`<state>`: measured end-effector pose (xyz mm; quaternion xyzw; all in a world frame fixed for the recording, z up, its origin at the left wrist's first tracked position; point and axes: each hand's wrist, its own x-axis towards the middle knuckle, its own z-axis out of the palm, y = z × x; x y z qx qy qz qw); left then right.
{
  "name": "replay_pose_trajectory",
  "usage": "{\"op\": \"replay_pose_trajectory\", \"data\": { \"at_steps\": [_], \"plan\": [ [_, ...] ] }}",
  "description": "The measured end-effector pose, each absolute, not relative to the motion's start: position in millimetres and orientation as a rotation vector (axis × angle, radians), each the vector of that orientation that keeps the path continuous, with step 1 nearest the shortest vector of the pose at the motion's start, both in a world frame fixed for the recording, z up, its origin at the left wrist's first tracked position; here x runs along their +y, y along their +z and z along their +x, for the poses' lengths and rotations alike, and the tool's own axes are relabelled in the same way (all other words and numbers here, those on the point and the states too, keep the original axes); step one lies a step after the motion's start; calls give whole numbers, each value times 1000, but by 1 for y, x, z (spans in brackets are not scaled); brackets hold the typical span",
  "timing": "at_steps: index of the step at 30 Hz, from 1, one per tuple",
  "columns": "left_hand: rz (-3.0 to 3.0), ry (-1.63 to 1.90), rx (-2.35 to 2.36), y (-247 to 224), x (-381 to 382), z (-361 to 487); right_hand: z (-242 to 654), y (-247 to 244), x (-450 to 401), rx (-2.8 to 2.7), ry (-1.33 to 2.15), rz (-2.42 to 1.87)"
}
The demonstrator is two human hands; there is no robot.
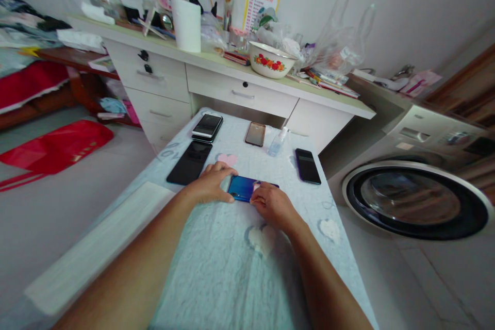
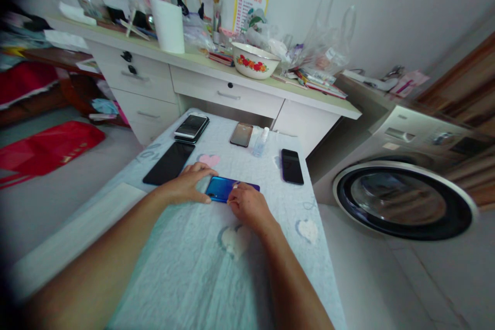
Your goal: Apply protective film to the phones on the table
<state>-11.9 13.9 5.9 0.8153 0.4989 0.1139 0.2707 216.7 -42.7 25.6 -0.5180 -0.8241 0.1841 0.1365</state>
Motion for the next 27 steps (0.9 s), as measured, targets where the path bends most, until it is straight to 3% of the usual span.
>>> {"op": "replay_pose_trajectory", "data": {
  "at_steps": [27],
  "plan": [
    [2211,308,1341,0,16,-13,207,16,-35,-2298,375,-1539]
  ]
}}
